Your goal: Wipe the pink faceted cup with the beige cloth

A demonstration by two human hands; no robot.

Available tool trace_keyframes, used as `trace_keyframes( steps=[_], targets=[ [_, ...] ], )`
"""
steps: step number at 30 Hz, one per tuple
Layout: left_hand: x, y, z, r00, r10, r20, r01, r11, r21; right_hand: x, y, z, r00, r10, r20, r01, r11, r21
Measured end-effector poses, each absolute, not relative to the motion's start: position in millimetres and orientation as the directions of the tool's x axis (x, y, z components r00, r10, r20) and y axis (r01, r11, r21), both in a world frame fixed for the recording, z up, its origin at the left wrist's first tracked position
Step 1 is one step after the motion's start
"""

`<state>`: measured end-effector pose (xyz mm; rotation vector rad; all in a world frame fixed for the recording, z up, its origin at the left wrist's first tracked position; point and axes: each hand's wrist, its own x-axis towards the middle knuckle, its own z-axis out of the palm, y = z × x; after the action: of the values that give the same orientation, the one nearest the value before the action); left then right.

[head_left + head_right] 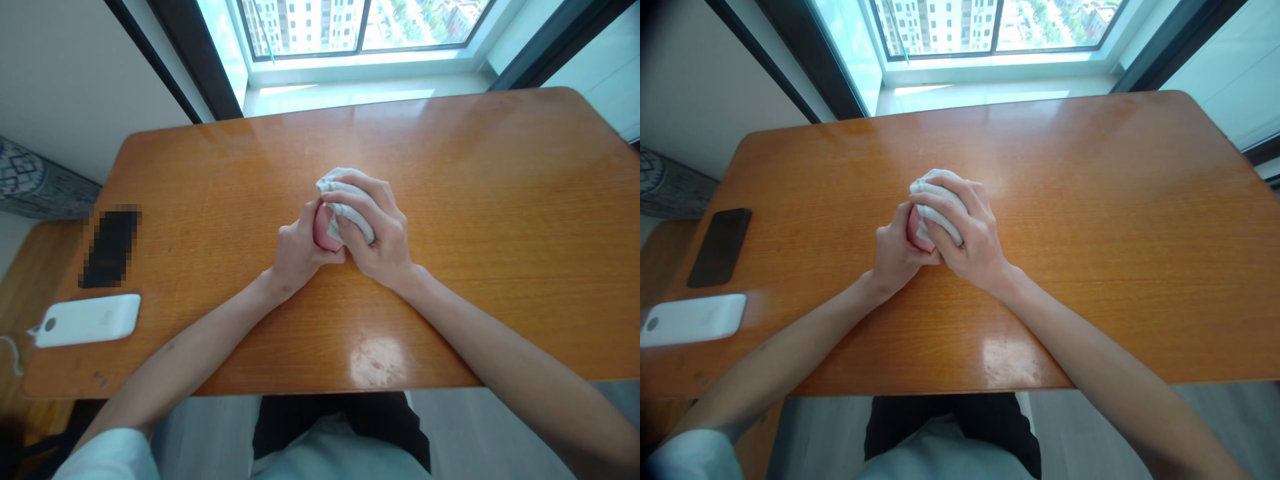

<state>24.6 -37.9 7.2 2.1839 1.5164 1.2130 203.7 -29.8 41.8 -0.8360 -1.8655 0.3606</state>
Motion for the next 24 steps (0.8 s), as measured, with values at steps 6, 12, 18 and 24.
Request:
trace_keyframes(
  steps=[6, 12, 18, 24],
  targets=[
    [26, -43, 12, 0.155, 0.852, 0.500, 0.682, -0.458, 0.569, 208, -9, 30, 0.207, 0.841, 0.499, 0.031, 0.505, -0.863],
    [24, -42, 14, 0.146, 0.867, 0.477, 0.673, -0.441, 0.594, 208, -5, 33, 0.166, 0.945, 0.282, -0.247, 0.316, -0.916],
    [24, -41, 14, 0.149, 0.870, 0.470, 0.652, -0.444, 0.615, 206, -18, 43, 0.175, 0.863, 0.474, -0.125, 0.497, -0.859],
    [14, -38, 2, 0.207, 0.873, 0.442, 0.577, -0.473, 0.665, 214, -34, 41, -0.418, 0.520, 0.745, 0.421, 0.837, -0.349]
  ],
)
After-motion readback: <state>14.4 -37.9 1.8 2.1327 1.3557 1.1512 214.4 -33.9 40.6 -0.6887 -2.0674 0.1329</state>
